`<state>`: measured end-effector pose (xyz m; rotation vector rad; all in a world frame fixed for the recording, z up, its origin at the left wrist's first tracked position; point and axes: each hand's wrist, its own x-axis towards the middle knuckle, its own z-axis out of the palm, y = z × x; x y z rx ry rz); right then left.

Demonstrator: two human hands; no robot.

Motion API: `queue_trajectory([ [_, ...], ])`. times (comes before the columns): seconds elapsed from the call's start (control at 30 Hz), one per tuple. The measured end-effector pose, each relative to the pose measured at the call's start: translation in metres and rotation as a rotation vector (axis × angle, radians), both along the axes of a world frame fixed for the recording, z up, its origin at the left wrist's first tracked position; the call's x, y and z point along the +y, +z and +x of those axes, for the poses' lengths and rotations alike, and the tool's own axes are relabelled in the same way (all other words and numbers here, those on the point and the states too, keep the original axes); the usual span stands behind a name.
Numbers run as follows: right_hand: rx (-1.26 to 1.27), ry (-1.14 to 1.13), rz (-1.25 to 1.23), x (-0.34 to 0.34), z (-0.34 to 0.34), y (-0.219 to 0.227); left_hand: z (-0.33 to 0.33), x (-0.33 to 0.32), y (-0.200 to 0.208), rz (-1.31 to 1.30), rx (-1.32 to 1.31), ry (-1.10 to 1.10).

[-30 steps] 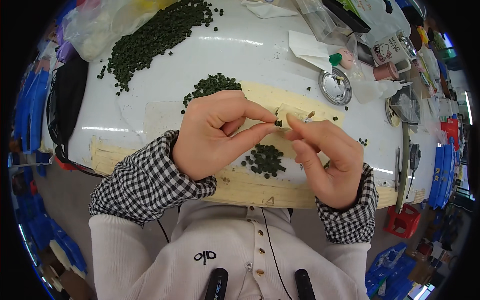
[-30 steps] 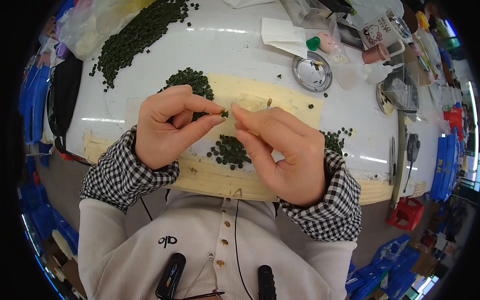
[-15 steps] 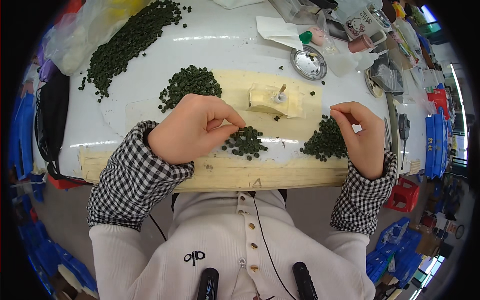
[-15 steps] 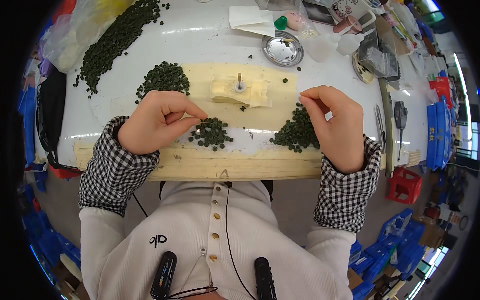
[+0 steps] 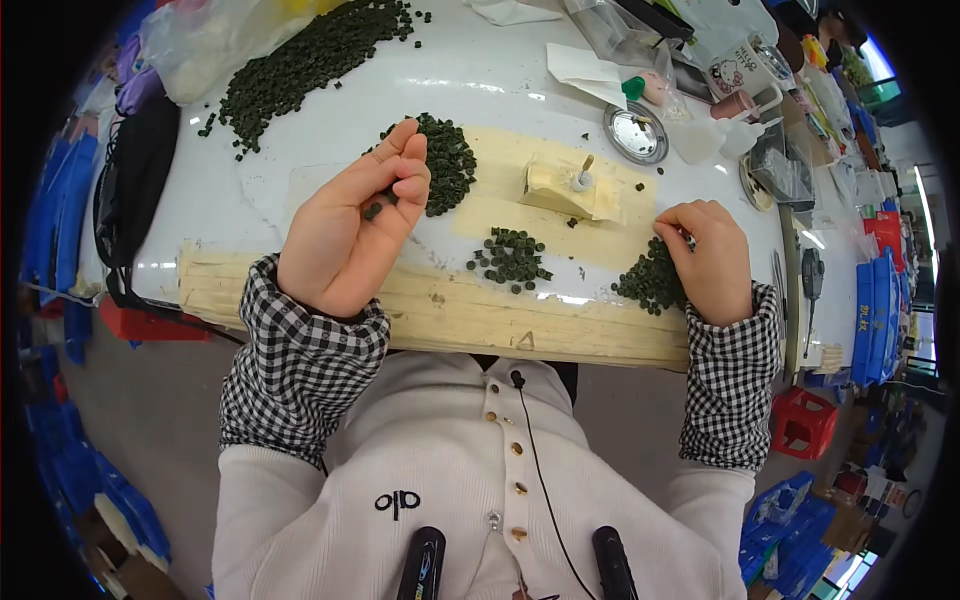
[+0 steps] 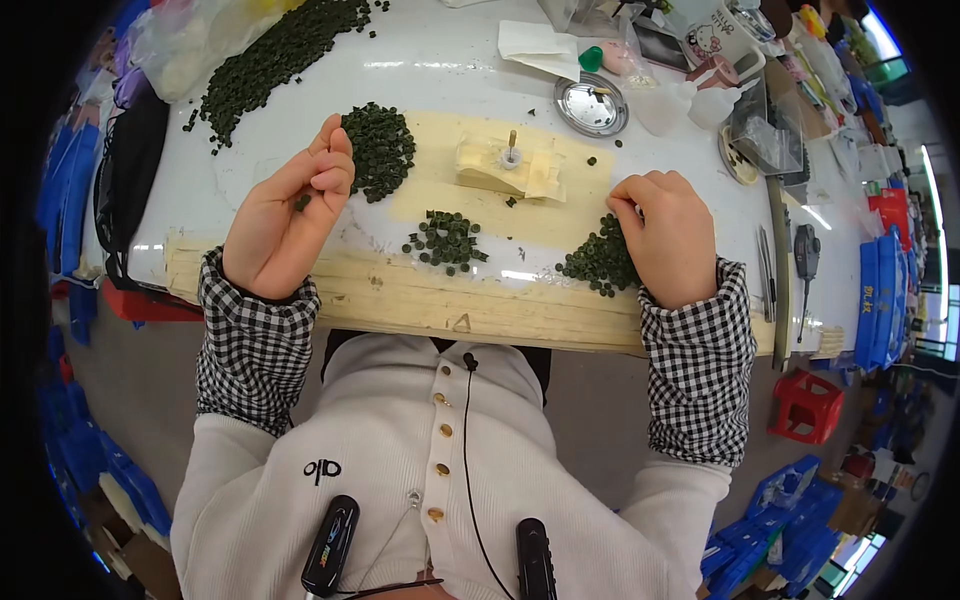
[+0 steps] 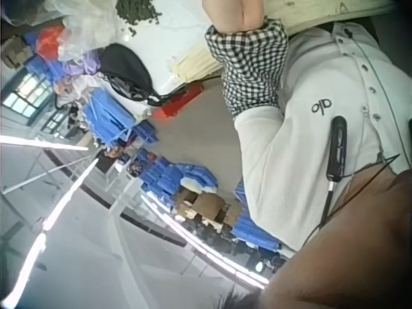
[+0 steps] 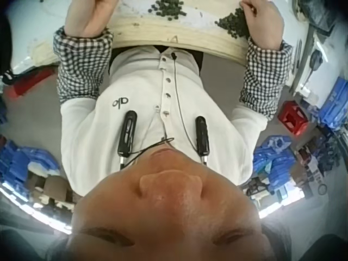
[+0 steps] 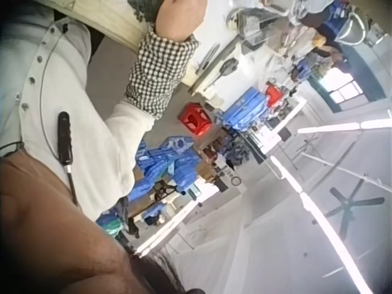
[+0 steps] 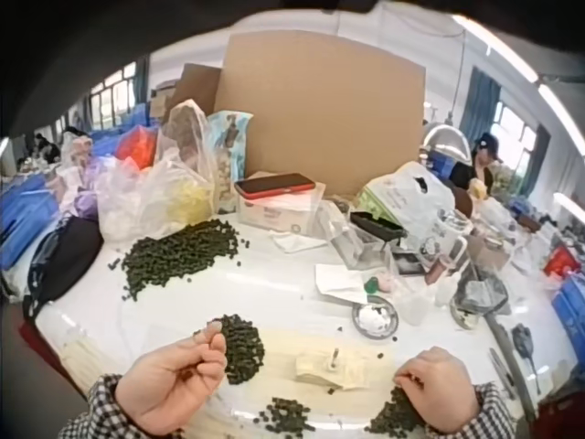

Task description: Sort small green plastic components and place them into a jig on a workbench.

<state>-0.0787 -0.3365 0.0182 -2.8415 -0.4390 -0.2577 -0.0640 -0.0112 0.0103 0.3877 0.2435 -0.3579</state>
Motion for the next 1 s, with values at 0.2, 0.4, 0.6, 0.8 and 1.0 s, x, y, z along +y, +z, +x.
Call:
queue_trajectory([
  [0.2, -0.017, 0.033, -0.068, 0.001, -0.001, -0.005, -0.016, 0.009, -0.018, -0.174, 0.041, -0.038],
  [0.4, 0.038, 0.048, -0.031, -0.006, 0.008, -0.008, -0.033, 0.004, -0.027, -0.088, 0.002, -0.112],
  [0.6, 0.133, 0.078, 0.035, -0.008, 0.012, -0.008, -0.038, -0.011, -0.003, 0.177, 0.094, -0.073],
  [0.8, 0.248, 0.158, 0.046, -0.015, 0.022, -0.007, -0.037, -0.011, -0.018, 0.132, -0.005, -0.152],
  [1.0, 0.178, 0.123, 0.134, -0.006, 0.017, 0.004, -0.038, -0.02, -0.017, 0.16, 0.022, -0.147],
])
